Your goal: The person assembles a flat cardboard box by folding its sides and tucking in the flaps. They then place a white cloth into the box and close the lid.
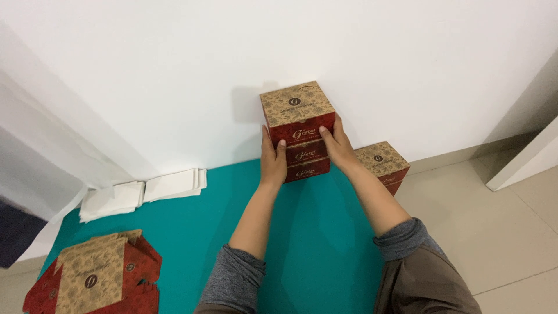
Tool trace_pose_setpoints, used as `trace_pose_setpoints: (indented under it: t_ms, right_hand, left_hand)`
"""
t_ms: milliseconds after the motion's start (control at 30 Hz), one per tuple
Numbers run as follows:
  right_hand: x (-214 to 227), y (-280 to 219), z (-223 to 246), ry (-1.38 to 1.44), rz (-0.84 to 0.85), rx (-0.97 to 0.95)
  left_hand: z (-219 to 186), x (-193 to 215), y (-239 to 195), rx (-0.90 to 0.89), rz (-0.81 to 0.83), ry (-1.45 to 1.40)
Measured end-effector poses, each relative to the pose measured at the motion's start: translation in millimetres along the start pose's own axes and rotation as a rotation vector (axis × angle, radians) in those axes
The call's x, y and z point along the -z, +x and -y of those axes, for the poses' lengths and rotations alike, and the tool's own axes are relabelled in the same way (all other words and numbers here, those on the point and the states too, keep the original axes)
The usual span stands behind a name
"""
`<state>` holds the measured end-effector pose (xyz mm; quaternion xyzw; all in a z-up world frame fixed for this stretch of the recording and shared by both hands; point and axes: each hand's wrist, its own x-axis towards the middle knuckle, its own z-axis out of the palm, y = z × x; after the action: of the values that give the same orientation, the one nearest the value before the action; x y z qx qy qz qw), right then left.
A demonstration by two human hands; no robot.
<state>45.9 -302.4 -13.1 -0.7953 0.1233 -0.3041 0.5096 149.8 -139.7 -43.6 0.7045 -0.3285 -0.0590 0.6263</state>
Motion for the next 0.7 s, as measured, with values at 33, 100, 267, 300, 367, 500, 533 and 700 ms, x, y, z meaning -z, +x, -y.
trace_pose_setpoints:
  t_ms: [33,100,267,300,367,500,533,700]
  right_hand:
    - [4.2,-13.1,9.0,-0.002,0.007,0.004]
    - [12.0,-39.8,25.7,-0.029,0.076,0.041]
    - [44.2,-139.5,46.3,-0.168,0.305,-0.031]
    - [49.6,-163.5,47.9,-0.245,0.375,-0.072]
    - [47.7,-218.6,13.8,-0.263,0.351,0.06]
    - [29.4,-324.6,-27.3,-0.401,0.323,0.101]
    - [17.2,-340.4,-38.5,-0.401,0.335,0.108]
    - [-36.6,-396.0,-35.4,-0.563,0.106,0.457]
  left_hand:
    - [-5.5,10.4,-9.6,0.0,-0.008,-0.002]
    - [-16.0,31.8,-31.6,0.072,0.112,0.133]
    - [-33.4,121.0,-141.1,0.099,0.433,0.591]
    - [-47.7,141.1,-174.2,0.107,0.557,0.769]
    - [-33.5,183.6,-234.1,0.142,0.538,0.848]
    - [-2.8,256.6,-347.7,0.379,0.327,1.111]
    - [9.8,264.6,-371.7,0.389,0.317,1.107]
    - [79.0,273.8,-475.6,0.334,-0.382,1.433]
